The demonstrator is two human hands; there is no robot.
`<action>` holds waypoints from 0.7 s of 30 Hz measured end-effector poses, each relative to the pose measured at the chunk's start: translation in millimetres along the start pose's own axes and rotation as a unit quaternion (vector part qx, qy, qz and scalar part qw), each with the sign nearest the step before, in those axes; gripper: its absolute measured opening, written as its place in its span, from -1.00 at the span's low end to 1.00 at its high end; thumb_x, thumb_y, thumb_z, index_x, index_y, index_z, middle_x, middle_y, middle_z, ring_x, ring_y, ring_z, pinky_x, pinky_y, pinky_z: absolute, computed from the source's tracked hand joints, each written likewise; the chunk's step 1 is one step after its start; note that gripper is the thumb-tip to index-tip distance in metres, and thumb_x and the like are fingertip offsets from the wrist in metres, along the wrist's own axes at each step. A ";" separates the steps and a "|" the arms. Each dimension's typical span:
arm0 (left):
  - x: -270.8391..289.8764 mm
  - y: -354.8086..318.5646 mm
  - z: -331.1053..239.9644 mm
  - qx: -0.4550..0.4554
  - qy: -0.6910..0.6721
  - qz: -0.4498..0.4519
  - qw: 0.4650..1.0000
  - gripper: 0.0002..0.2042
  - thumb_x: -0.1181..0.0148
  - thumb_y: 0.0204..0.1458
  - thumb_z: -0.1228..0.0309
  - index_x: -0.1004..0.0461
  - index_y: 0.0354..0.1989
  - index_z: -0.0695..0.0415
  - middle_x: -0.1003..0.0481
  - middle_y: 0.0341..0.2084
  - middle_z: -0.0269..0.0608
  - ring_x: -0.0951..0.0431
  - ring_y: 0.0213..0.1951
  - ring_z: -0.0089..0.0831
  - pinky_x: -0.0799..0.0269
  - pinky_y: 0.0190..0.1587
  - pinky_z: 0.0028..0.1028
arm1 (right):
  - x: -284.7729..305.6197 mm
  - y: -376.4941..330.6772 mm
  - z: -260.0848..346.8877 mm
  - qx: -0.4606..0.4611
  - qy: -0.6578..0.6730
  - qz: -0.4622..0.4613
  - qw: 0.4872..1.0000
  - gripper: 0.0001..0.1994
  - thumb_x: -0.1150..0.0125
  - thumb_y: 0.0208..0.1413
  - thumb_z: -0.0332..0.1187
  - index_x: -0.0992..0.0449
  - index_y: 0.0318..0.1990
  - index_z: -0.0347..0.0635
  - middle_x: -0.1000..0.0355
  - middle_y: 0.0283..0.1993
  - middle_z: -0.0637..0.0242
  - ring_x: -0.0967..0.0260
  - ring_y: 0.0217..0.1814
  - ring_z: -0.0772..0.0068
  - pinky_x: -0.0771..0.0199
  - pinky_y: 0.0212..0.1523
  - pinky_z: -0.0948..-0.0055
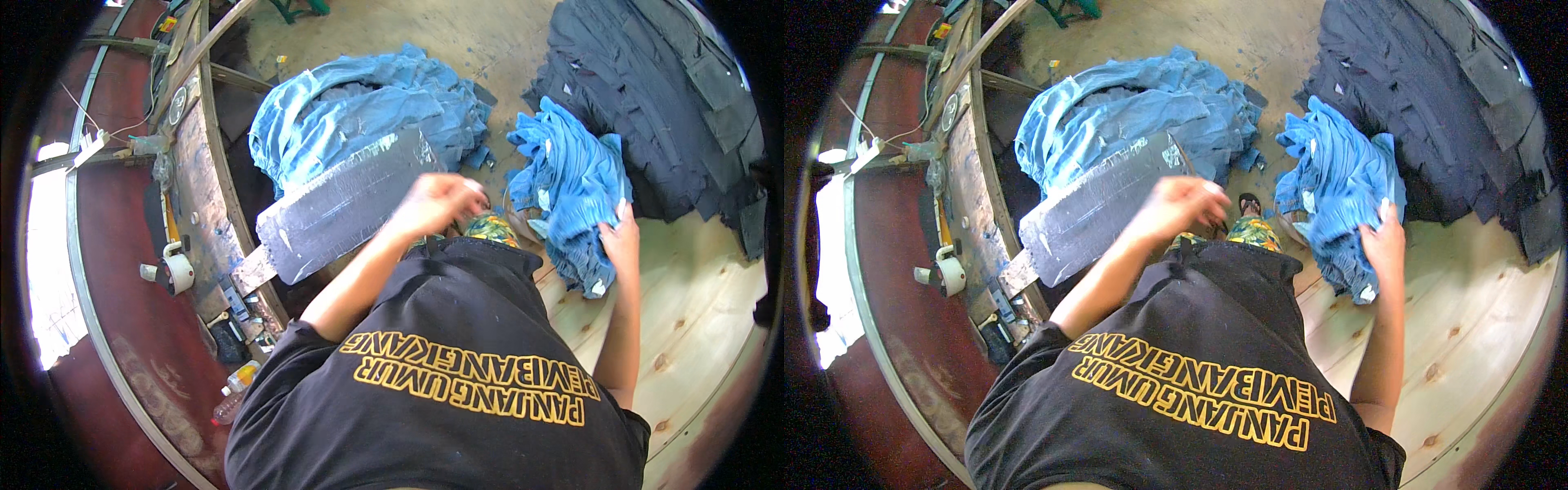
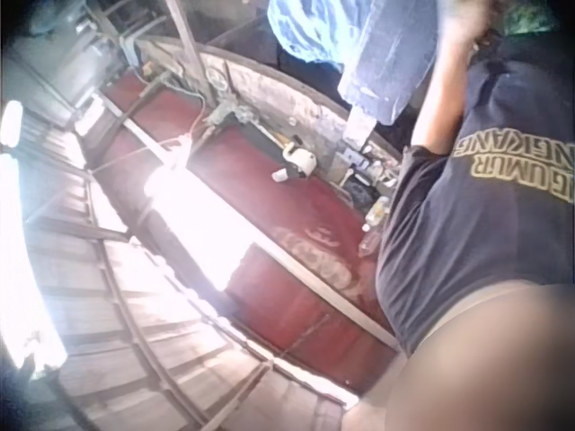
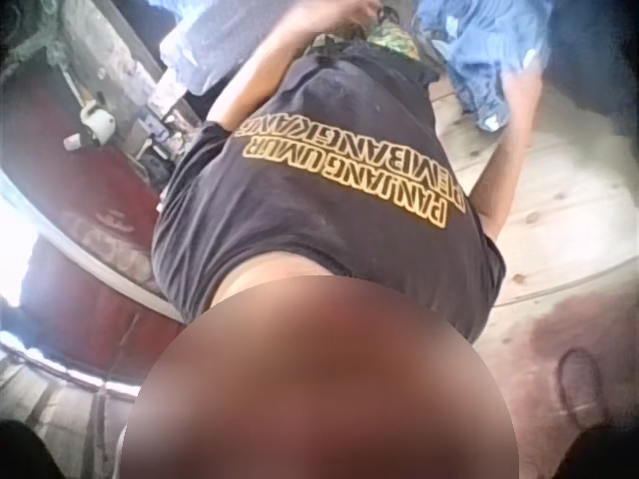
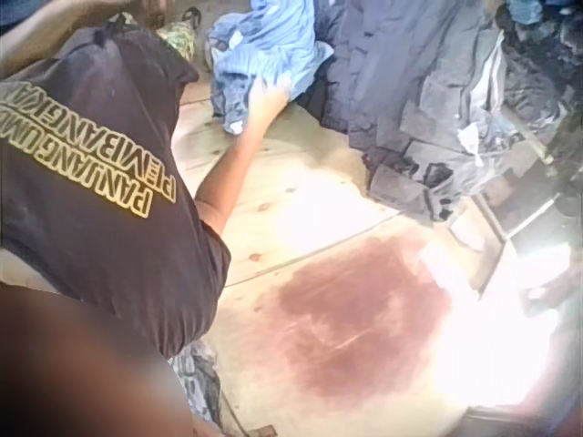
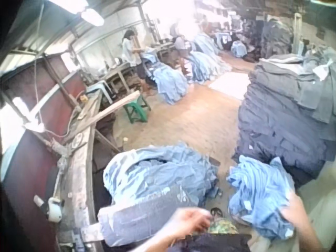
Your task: The person uses a white marker to draw lines on a pair of light blue jeans, then pulls threads from the fabric to create distressed holes. The person repeats this process on multiple areas of the jeans.
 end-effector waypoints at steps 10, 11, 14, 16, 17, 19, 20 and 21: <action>17.7 153.3 -5.5 0.111 -0.388 -0.140 0.904 -0.63 -0.13 0.44 0.13 -0.57 0.13 0.19 -0.66 0.04 -0.06 -0.65 0.06 -0.23 -0.56 0.18 -0.14 | -90.5 63.9 259.7 0.167 0.222 0.071 0.958 -0.50 -0.45 -0.02 -0.48 -0.44 0.09 -0.42 -0.49 0.05 -0.24 -0.53 0.13 -0.32 -0.56 0.19 -0.04; 41.5 148.2 -6.2 0.084 -0.368 -0.154 0.913 -0.73 -0.15 0.39 0.33 -0.56 0.11 0.23 -0.65 0.08 0.03 -0.68 0.05 -0.16 -0.58 0.18 -0.10 | -102.9 60.7 271.3 0.170 0.207 0.123 0.956 -0.48 -0.50 -0.02 -0.45 -0.41 0.07 -0.42 -0.49 0.08 -0.26 -0.51 0.16 -0.35 -0.56 0.20 -0.05; 95.9 105.6 1.4 0.069 -0.366 -0.236 0.897 -0.63 -0.12 0.40 0.31 -0.47 0.23 0.31 -0.60 0.18 0.16 -0.63 0.21 0.00 -0.53 0.31 -0.06 | -131.4 41.8 301.9 0.209 0.169 0.234 0.934 -0.36 -0.57 -0.03 -0.38 -0.32 0.12 -0.49 -0.47 0.08 -0.34 -0.51 0.15 -0.41 -0.56 0.19 -0.09; 102.9 74.9 8.8 0.099 -0.351 -0.246 0.898 -0.62 -0.13 0.43 0.24 -0.48 0.21 0.29 -0.59 0.19 0.12 -0.64 0.18 -0.03 -0.54 0.28 -0.06 | -144.9 26.5 314.9 0.221 0.195 0.294 0.909 -0.37 -0.54 0.01 -0.36 -0.31 0.14 -0.49 -0.48 0.05 -0.34 -0.52 0.12 -0.42 -0.56 0.16 -0.09; 103.5 61.8 12.9 0.127 -0.334 -0.256 0.898 -0.59 -0.16 0.44 0.19 -0.48 0.21 0.30 -0.60 0.18 0.10 -0.64 0.16 -0.07 -0.56 0.26 -0.08 | -150.7 19.4 319.6 0.228 0.206 0.316 0.898 -0.39 -0.52 0.02 -0.36 -0.31 0.12 -0.48 -0.48 0.03 -0.34 -0.52 0.11 -0.42 -0.55 0.15 -0.10; 103.5 45.6 16.8 0.168 -0.301 -0.282 0.896 -0.50 -0.24 0.42 0.08 -0.46 0.25 0.30 -0.59 0.16 0.09 -0.65 0.14 -0.17 -0.58 0.21 -0.17 | -158.7 7.8 326.7 0.253 0.222 0.353 0.873 -0.44 -0.48 0.04 -0.36 -0.30 0.08 -0.46 -0.49 -0.01 -0.33 -0.52 0.09 -0.43 -0.54 0.11 -0.12; 103.9 44.8 15.4 0.171 -0.281 -0.296 0.897 -0.50 -0.35 0.36 0.07 -0.52 0.18 0.30 -0.65 0.01 0.00 -0.70 -0.05 -0.28 -0.66 0.03 -0.26 | -158.9 5.4 329.0 0.276 0.214 0.348 0.870 -0.45 -0.48 0.04 -0.36 -0.30 0.07 -0.45 -0.49 -0.03 -0.32 -0.53 0.06 -0.41 -0.55 0.09 -0.13; 107.0 47.1 10.8 0.172 -0.196 -0.300 0.918 -0.54 -0.40 0.31 0.08 -0.58 0.05 0.30 -0.67 -0.13 -0.06 -0.69 -0.17 -0.35 -0.64 -0.10 -0.32 | -157.8 1.9 332.2 0.303 0.211 0.345 0.863 -0.45 -0.48 0.05 -0.35 -0.30 0.06 -0.45 -0.49 -0.05 -0.30 -0.53 0.03 -0.39 -0.56 0.07 -0.14</action>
Point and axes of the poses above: each hand's wrist, its own y-axis towards the middle knuckle, its own x-axis out of the back of the hand, z = x × y, the point moved 7 cm from there along y, towards the middle knuckle
